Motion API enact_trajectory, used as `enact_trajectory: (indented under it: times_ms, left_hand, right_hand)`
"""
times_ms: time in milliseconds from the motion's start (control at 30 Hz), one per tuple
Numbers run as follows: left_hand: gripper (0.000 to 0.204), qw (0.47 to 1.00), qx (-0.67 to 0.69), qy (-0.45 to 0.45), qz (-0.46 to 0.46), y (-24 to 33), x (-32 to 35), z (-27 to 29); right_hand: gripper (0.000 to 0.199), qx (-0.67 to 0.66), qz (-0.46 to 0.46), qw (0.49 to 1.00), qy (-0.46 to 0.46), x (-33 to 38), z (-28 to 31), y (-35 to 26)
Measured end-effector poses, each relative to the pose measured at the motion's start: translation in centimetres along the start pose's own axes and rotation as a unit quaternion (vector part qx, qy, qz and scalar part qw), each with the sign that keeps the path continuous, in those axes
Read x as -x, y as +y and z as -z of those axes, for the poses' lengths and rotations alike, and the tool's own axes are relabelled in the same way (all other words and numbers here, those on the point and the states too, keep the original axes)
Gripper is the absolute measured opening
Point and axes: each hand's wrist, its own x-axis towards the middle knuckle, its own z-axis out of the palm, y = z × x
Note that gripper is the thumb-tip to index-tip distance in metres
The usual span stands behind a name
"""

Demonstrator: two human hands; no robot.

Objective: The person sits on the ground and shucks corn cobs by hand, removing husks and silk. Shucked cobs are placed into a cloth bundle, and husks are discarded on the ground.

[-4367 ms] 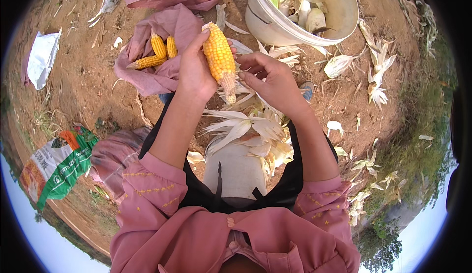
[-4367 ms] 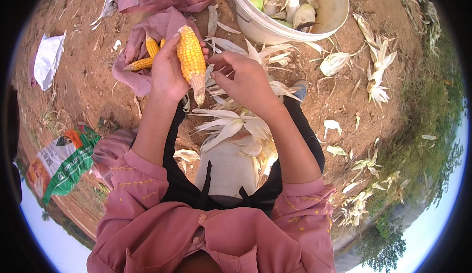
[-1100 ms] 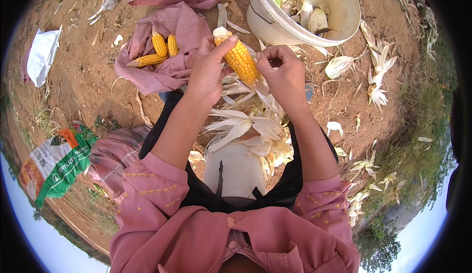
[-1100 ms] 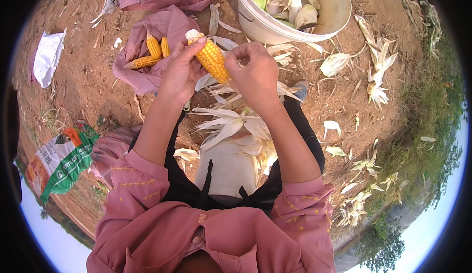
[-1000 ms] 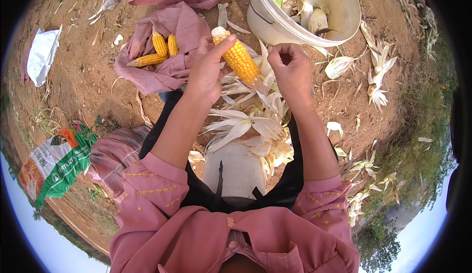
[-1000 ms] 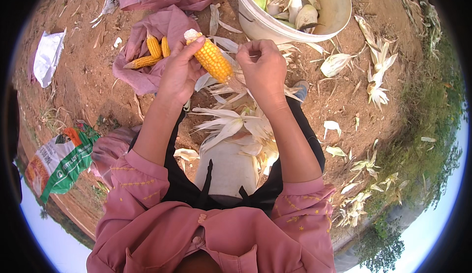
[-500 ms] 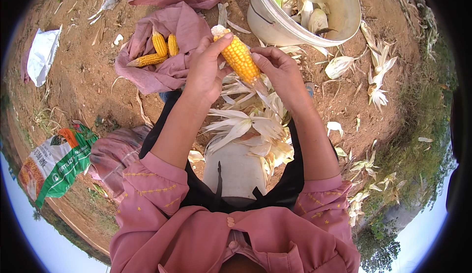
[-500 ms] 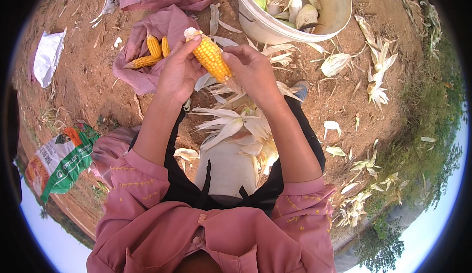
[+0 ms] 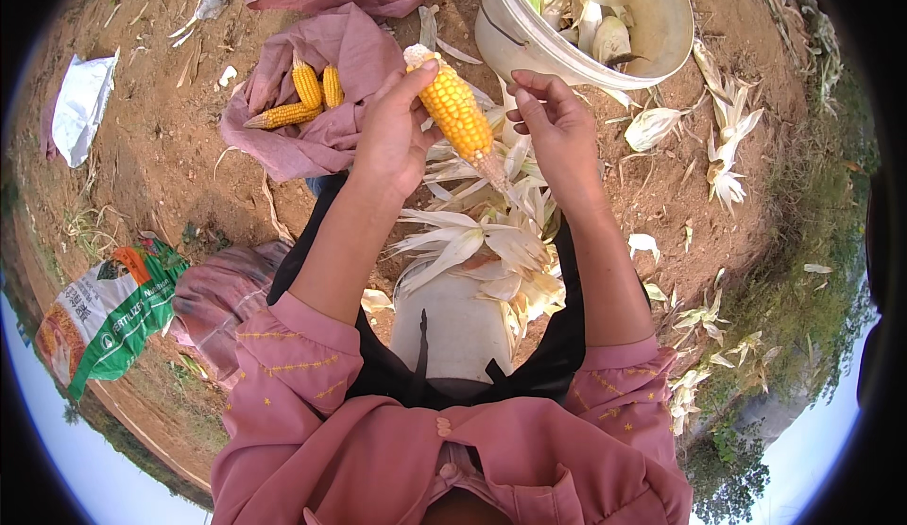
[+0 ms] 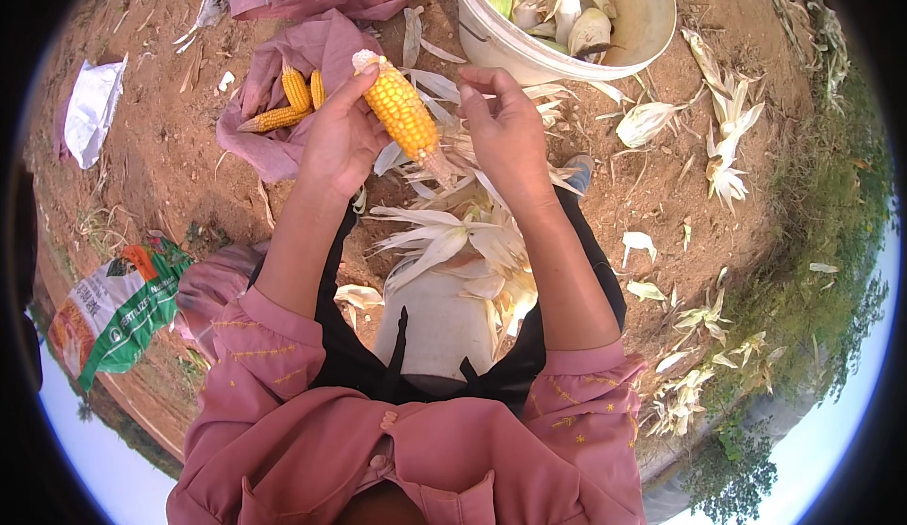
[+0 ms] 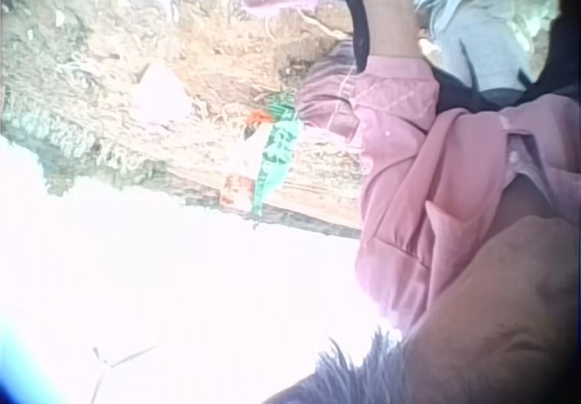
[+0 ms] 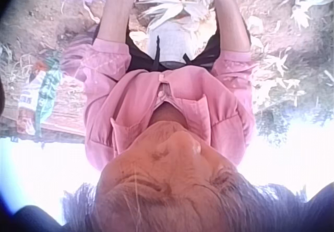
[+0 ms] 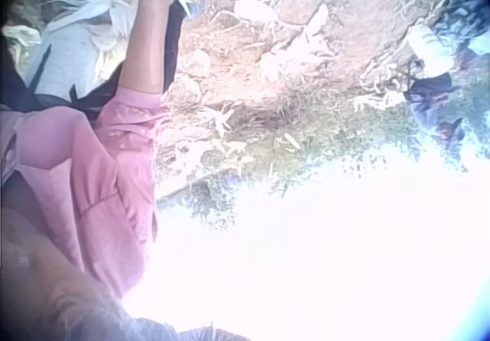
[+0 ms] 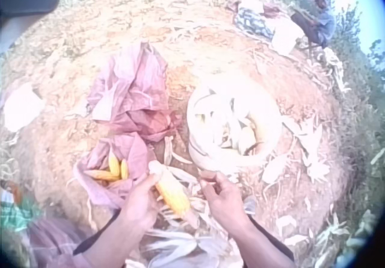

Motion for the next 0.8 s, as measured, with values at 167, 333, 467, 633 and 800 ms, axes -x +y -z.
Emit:
enact_trajectory:
  times_ms: [167,333,467,633,800]
  left_hand:
    - [0.03,1.0,0.013,0.001,0.003,0.0,0.0,0.0]
    - [0.029,1.0,0.016,-0.004,0.002,-0.1,-0.3,0.1]
    - [0.029,1.0,0.014,-0.002,0.0,-0.1,-0.2,0.3]
    - [0.032,1.0,0.012,-0.007,-0.001,-0.1,-0.4,0.4]
    - [0.034,1.0,0.004,-0.004,-0.005,0.0,-0.2,0.2]
  right_hand:
    - [0.031,-0.057,-0.056,0.991,-0.112,0.7,-0.4,-1.2]
    - [0.03,0.011,-0.006,0.99,-0.139,0.5,-0.1,0.2]
    - [0.027,0.023,-0.028,0.989,-0.143,0.5,-0.3,-0.2]
    - [0.021,0.002,-0.012,0.991,-0.137,0.4,-0.3,0.2]
    - [0.016,0.054,-0.016,0.99,-0.126,0.6,-0.2,-0.2]
